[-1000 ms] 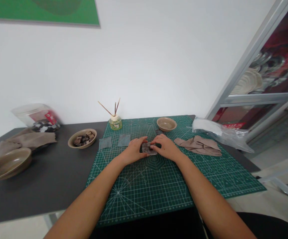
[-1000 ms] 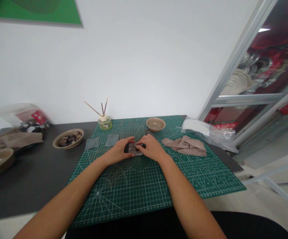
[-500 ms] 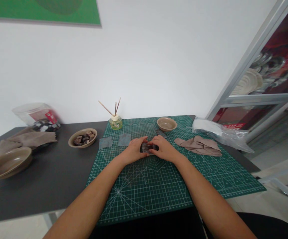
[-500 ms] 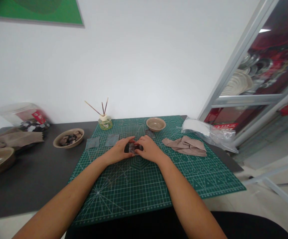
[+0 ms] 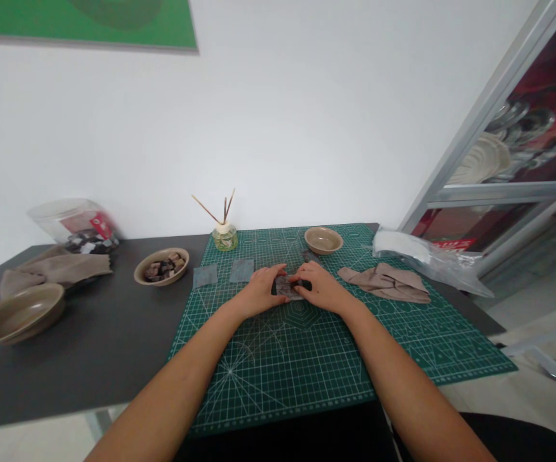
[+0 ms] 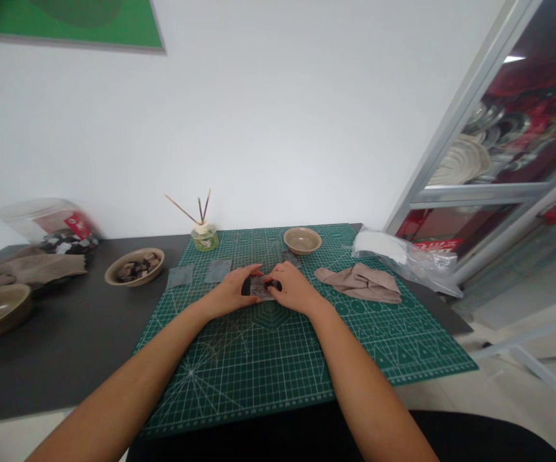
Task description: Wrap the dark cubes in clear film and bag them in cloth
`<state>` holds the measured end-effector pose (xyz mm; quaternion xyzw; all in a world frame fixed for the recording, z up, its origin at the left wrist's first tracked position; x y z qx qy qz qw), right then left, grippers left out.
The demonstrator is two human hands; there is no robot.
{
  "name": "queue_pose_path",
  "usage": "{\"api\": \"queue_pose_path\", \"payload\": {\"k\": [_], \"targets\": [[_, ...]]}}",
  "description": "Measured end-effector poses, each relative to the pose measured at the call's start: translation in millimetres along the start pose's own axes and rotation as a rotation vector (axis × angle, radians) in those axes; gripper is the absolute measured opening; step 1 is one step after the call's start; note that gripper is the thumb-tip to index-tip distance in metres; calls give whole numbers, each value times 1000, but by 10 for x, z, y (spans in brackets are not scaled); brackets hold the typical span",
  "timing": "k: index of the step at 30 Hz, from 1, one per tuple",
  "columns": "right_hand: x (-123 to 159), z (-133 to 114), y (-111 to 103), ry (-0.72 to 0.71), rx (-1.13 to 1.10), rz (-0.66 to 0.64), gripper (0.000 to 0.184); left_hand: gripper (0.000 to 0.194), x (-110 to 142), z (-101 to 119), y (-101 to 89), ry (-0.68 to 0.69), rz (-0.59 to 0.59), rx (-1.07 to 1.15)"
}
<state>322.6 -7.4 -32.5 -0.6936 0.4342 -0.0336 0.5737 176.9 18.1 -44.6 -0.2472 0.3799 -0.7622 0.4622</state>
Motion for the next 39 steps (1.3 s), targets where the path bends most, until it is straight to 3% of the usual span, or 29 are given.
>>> {"api": "queue_pose_path", "payload": {"k": [9, 15, 21, 26, 32, 39], "targets": [[-48, 74, 13, 64, 118, 4, 7, 75, -1, -3, 3, -6, 6, 16], [-62, 39, 85, 40, 13, -31, 8, 77, -5, 4, 1, -13, 6, 16], [-64, 109, 48, 102, 148, 18, 7, 77, -1, 4, 0, -20, 0, 14], [-75, 36, 90, 39, 28, -19, 10, 76, -3, 8, 3, -11, 3, 6], [-68, 85, 58, 103, 124, 30, 9, 76, -6, -4, 9, -17, 9, 1], [-76, 26, 93, 32, 43, 8, 8, 76, -12, -3, 9, -8, 15, 2]]}}
Point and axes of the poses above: each hand's wrist, its own x-axis away from the middle knuckle, its own y-axis out of the palm, z = x × y, the point moved 5 cm from there along -x, towards the middle knuckle, and after that the axes turned 15 degrees about -y, right-handed, at the moved point
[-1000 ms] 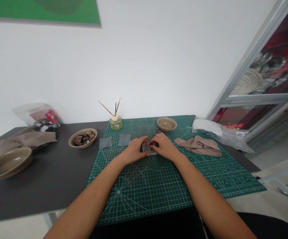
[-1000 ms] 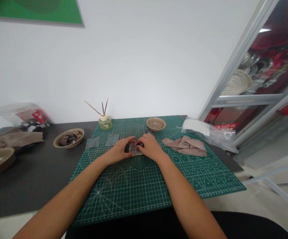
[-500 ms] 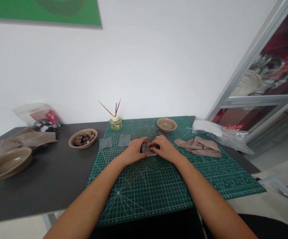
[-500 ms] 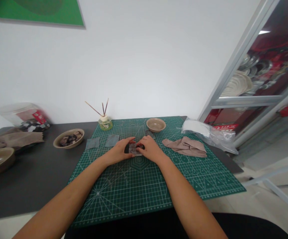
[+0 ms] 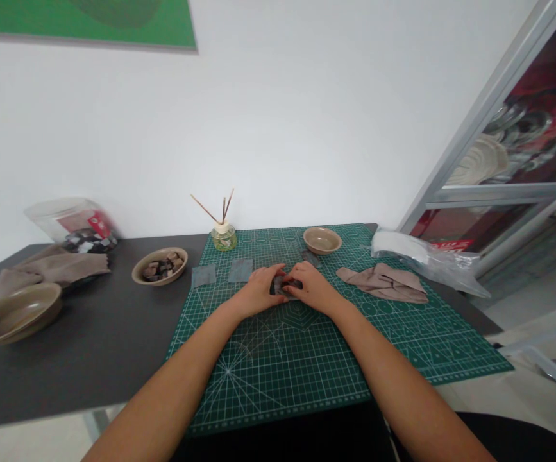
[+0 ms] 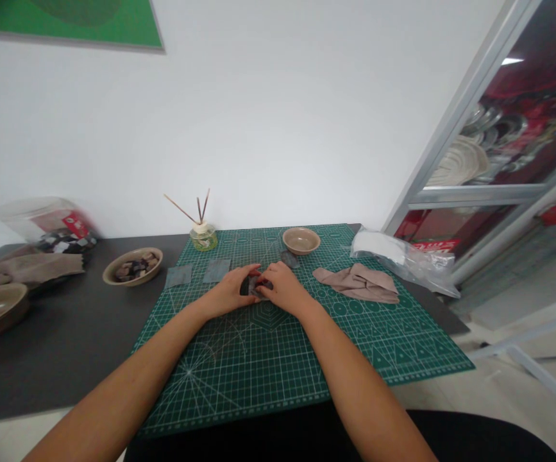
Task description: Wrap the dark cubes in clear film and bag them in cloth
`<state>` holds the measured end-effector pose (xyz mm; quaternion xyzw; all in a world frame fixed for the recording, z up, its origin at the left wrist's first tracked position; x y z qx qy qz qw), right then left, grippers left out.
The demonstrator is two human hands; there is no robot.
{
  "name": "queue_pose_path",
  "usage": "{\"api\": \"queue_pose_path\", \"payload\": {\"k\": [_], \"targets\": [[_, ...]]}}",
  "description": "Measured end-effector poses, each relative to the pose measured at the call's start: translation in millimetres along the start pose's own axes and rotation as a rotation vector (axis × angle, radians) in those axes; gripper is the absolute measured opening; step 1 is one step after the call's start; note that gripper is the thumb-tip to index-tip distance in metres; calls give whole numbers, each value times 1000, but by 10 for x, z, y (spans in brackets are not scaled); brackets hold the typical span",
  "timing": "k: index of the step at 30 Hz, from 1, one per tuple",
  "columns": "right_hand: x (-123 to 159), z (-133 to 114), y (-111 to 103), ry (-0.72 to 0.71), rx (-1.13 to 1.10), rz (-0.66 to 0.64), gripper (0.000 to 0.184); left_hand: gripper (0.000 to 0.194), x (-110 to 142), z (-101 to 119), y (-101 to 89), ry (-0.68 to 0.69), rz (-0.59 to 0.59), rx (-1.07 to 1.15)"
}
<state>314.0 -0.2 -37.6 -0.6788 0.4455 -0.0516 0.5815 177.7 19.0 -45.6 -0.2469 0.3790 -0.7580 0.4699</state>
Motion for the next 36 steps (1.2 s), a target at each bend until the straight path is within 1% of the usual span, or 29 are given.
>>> {"api": "queue_pose_path", "payload": {"k": [4, 7, 10, 15, 21, 26, 32, 36], "targets": [[13, 77, -16, 64, 77, 41, 8, 76, 1, -3, 4, -8, -4, -3], [41, 80, -14, 35, 40, 49, 7, 77, 1, -2, 6, -8, -14, 1], [27, 65, 16, 20, 19, 34, 8, 77, -4, -6, 4, -7, 1, -3], [27, 117, -7, 118, 69, 39, 7, 77, -8, -10, 7, -10, -2, -1], [31, 56, -13, 65, -3, 14, 8, 78, -4, -10, 4, -16, -3, 0], [17, 90, -25, 120, 43, 23, 7, 77, -2, -18, 7, -5, -2, 6], [32, 53, -9, 78, -9, 12, 9, 77, -4, -19, 10, -3, -7, 2], [5, 90, 17, 107, 36, 24, 9, 75, 0, -17, 6, 1, 2, -3]]}}
Point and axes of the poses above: each hand's wrist, its own x-axis away from the middle knuckle, its own y-axis out of the palm, z = x × y, the point moved 5 cm from there along -x, towards the middle knuckle, and after that the axes turned 15 degrees about -y, right-handed, at the moved point
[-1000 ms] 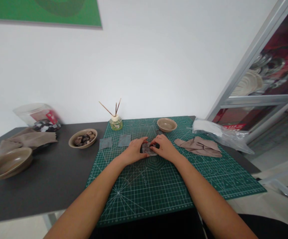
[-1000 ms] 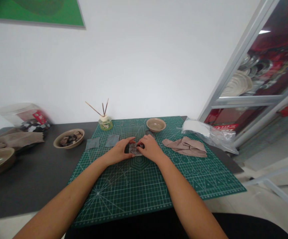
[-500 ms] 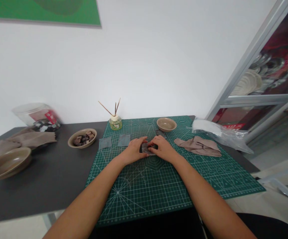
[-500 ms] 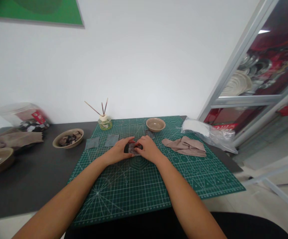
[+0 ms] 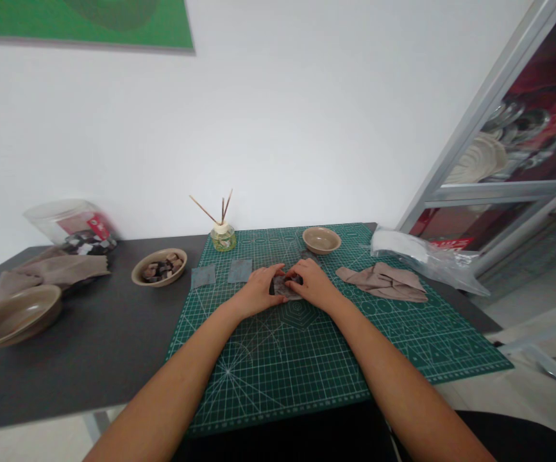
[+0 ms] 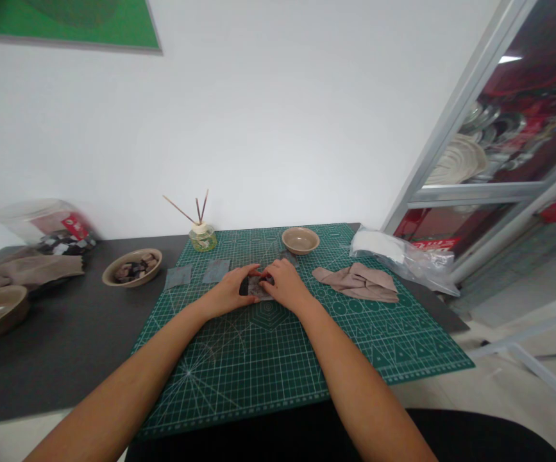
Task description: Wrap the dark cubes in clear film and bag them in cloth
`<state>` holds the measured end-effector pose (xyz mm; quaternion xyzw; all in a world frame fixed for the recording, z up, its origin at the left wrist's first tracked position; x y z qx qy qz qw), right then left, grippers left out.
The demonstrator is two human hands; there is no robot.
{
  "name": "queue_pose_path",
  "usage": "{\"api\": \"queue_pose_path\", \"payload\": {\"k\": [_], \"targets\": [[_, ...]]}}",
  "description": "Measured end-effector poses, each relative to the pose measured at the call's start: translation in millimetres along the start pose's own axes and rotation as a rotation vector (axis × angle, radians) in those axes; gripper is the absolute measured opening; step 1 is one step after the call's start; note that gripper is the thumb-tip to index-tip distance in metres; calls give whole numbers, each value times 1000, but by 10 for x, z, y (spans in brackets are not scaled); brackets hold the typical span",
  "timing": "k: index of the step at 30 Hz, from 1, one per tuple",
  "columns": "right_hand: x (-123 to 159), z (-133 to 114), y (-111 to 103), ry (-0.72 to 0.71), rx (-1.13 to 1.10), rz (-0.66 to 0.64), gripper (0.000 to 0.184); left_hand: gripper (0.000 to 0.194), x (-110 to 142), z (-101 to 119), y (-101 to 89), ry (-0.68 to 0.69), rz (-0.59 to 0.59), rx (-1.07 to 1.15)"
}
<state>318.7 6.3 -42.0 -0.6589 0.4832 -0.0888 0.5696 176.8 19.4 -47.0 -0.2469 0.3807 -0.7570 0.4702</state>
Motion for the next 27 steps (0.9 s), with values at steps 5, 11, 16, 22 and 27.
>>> {"api": "queue_pose_path", "payload": {"k": [5, 11, 16, 22, 27], "targets": [[15, 0, -28, -47, -10, 29, 14, 75, 1, 1, -2, 0, -9, -3], [42, -77, -117, -70, -105, 34, 14, 76, 0, 18, -14, -15, -9, -3], [32, -85, -105, -65, -132, 17, 12, 76, -1, 20, -9, -11, -15, -2], [-21, -110, -33, -152, -83, -15, 15, 76, -5, 2, 1, -4, -9, -4], [33, -46, -91, -126, -89, -7, 11, 77, -4, -3, 3, -1, -12, 3]]}}
Point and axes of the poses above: each hand's wrist, its own x-axis away from the middle knuckle, its own y-axis out of the palm, z = x × y, the point moved 5 cm from there along -x, towards the middle knuckle, and after that the axes turned 15 degrees about -y, right-handed, at the moved point
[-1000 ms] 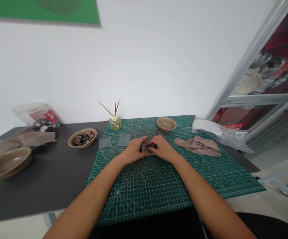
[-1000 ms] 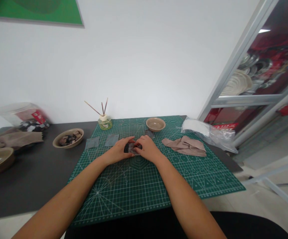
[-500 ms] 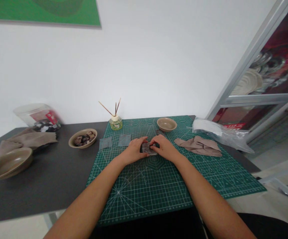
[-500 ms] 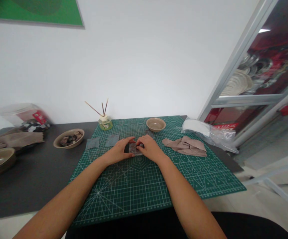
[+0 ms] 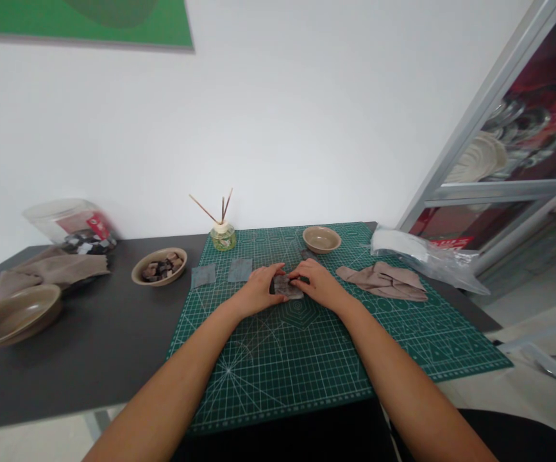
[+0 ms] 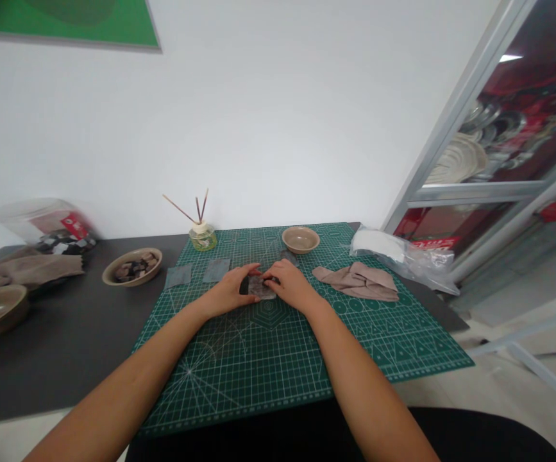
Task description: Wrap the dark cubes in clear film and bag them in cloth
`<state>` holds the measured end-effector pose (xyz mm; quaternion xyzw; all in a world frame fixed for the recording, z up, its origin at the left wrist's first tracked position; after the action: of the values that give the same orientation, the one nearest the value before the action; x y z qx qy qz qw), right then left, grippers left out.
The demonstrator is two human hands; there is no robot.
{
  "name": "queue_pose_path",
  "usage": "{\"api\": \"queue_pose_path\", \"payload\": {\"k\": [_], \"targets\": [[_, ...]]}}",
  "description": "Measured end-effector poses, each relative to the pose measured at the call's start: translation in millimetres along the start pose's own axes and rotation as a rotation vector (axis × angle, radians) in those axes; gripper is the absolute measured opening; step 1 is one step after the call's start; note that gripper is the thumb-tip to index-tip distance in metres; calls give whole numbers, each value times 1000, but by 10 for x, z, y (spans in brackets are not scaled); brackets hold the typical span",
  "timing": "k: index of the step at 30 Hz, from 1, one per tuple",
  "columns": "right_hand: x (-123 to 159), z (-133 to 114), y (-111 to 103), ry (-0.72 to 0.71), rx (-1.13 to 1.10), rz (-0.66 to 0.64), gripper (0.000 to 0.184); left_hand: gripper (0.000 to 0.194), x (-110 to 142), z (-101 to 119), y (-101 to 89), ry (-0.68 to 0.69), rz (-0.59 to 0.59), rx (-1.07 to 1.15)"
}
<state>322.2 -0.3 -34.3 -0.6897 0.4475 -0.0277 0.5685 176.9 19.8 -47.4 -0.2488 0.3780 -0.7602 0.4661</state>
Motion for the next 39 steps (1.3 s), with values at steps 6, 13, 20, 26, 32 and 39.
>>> {"api": "queue_pose_path", "payload": {"k": [6, 13, 20, 26, 32, 39], "targets": [[-55, -51, 48, -63, 23, -8, 13, 75, -1, 6, -7, 6, 14, 1], [-8, -19, -1, -31, 31, 6, 11, 75, 7, 31, -19, -7, -4, -5], [-42, -54, 37, -70, 39, -13, 13, 74, 5, 11, -9, 10, 9, -5], [-20, -52, -5, -44, 48, 5, 12, 75, -1, 5, -3, 0, 0, -4], [-47, -78, 16, -60, 35, -4, 13, 76, 8, 16, -11, -18, 0, -15], [-38, -79, 10, -60, 45, 3, 13, 75, 13, 19, -14, -9, 0, -12]]}}
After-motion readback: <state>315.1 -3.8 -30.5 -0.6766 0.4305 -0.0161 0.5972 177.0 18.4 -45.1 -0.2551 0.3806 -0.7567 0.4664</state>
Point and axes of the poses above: each hand's wrist, its own x-axis away from the middle knuckle, its own y-axis out of the palm, z = x × y, the point moved 5 cm from there along -x, towards the middle knuckle, and after that the axes turned 15 degrees about -y, right-handed, at the moved point
